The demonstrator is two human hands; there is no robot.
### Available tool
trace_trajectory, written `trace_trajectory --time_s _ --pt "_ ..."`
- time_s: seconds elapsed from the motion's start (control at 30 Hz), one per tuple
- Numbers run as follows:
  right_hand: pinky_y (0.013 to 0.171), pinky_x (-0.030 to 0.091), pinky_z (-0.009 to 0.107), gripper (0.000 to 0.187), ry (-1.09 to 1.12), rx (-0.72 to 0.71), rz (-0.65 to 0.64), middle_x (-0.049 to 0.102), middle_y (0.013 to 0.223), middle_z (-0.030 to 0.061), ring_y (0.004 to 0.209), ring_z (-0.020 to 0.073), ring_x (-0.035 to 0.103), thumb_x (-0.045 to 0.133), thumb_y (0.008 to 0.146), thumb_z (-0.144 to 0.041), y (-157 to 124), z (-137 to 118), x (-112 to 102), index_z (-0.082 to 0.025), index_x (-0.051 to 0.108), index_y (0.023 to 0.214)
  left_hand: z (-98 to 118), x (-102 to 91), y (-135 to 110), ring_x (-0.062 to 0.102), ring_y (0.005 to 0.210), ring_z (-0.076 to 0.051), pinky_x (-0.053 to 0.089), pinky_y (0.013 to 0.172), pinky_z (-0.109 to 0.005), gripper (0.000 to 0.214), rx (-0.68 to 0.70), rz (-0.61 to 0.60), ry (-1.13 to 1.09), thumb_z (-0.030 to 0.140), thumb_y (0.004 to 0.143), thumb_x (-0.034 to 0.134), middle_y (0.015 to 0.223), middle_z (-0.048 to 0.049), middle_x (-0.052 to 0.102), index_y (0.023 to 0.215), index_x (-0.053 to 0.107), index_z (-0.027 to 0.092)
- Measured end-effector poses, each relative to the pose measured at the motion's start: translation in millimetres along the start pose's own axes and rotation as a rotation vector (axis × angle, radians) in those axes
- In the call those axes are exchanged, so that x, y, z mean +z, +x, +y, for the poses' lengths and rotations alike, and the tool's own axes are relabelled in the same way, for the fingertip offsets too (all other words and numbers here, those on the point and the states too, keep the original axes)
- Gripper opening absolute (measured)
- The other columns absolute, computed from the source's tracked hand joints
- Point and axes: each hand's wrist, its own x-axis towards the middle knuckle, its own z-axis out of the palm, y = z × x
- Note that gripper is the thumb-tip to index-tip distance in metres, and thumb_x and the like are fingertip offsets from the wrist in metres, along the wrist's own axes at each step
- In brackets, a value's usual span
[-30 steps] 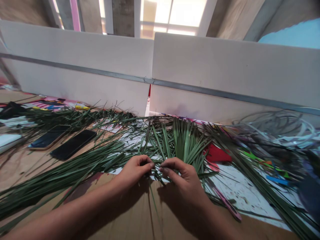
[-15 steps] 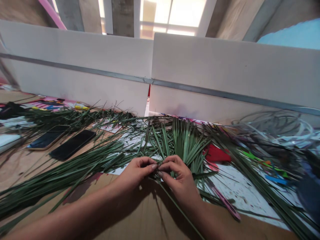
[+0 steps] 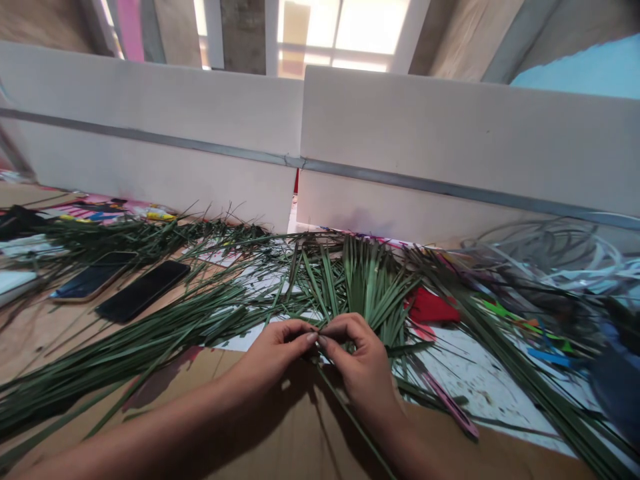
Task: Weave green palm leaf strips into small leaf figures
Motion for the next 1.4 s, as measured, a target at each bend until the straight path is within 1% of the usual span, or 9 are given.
trace_trajectory --time_s 0.17,0.23,0.33,0.43,0.67,0.8,1.1,1.27,1.4 --pt "0.074 0.047 0.030 0.011 0.009 -0.033 -0.007 0.063 0.080 0.0015 0.080 0.0189 0.061 0.069 0.084 -0.020 -4 -6 3 -0.022 0.068 0.072 -2 1.7 1 0.043 0.051 -0.009 0.030 0.052 -0.025 0.027 0.016 0.032 -0.030 0.037 0.074 0.086 0.060 0.0029 0.053 0.070 0.068 0.017" --pt "0.074 0.048 0.031 0.003 0.062 0.041 -0.012 0.066 0.083 0.0020 0.081 0.0196 0.062 0.071 0.083 -0.024 -4 -4 4 -0.022 0.070 0.081 0 2.1 1 0.045 0.052 -0.010 0.030 0.051 -0.024 0.027 0.019 0.013 -0.032 0.034 0.072 0.087 0.060 0.0027 0.053 0.069 0.067 0.017" --pt "0.068 0.050 0.030 0.028 0.191 0.239 -0.007 0.068 0.086 0.0021 0.078 0.0202 0.063 0.078 0.078 -0.034 -3 2 5 -0.021 0.068 0.101 4 3.5 0 0.048 0.052 -0.010 0.031 0.049 -0.023 0.026 0.004 0.026 -0.042 0.035 0.073 0.085 0.063 0.0025 0.055 0.073 0.066 0.017" --pt "0.065 0.049 0.030 0.029 0.236 0.345 -0.050 0.068 0.080 0.0020 0.073 0.0196 0.061 0.079 0.075 -0.041 -2 4 4 -0.019 0.068 0.090 5 5.7 -4 0.047 0.050 -0.010 0.030 0.047 -0.023 0.026 -0.019 0.042 -0.041 0.038 0.076 0.082 0.064 0.0033 0.055 0.078 0.066 0.018" --pt "0.065 0.044 0.030 0.022 0.036 0.280 -0.086 0.068 0.072 0.0019 0.071 0.0191 0.058 0.071 0.081 -0.039 -3 -7 1 -0.018 0.068 0.076 3 6.9 -5 0.047 0.056 -0.010 0.035 0.053 -0.023 0.025 0.036 0.128 -0.046 0.033 0.074 0.084 0.064 0.0029 0.054 0.073 0.065 0.017" --pt "0.068 0.045 0.031 0.020 0.001 0.239 -0.111 0.069 0.073 0.0027 0.073 0.0204 0.060 0.068 0.083 -0.037 -4 -10 2 -0.018 0.068 0.075 3 2.1 -1 0.050 0.059 -0.012 0.037 0.055 -0.023 0.028 0.043 0.075 -0.046 0.037 0.073 0.085 0.065 0.0008 0.057 0.073 0.065 0.018" --pt "0.058 0.040 0.027 0.033 0.160 0.325 -0.023 0.055 0.062 -0.0036 0.060 0.0143 0.048 0.077 0.078 -0.046 -4 -2 4 -0.020 0.060 0.069 -9 1.2 2 0.051 0.058 -0.013 0.036 0.054 -0.025 0.022 0.108 0.057 0.051 0.037 0.075 0.083 0.068 -0.0024 0.063 0.081 0.074 0.018" --pt "0.059 0.041 0.027 0.037 0.303 0.392 -0.047 0.060 0.065 -0.0016 0.062 0.0149 0.051 0.082 0.070 -0.050 -3 -3 7 -0.018 0.064 0.070 -6 5.0 -2 0.052 0.058 -0.015 0.036 0.055 -0.026 0.022 0.109 0.071 0.047 0.038 0.077 0.081 0.067 -0.0027 0.063 0.078 0.073 0.017" --pt "0.060 0.043 0.028 0.033 0.226 0.370 -0.120 0.063 0.066 0.0002 0.064 0.0167 0.055 0.077 0.077 -0.049 -1 -5 4 -0.017 0.070 0.075 -3 6.3 -3 0.048 0.056 -0.013 0.033 0.053 -0.025 0.022 0.118 0.114 0.062 0.038 0.079 0.079 0.065 -0.0002 0.059 0.076 0.071 0.018"
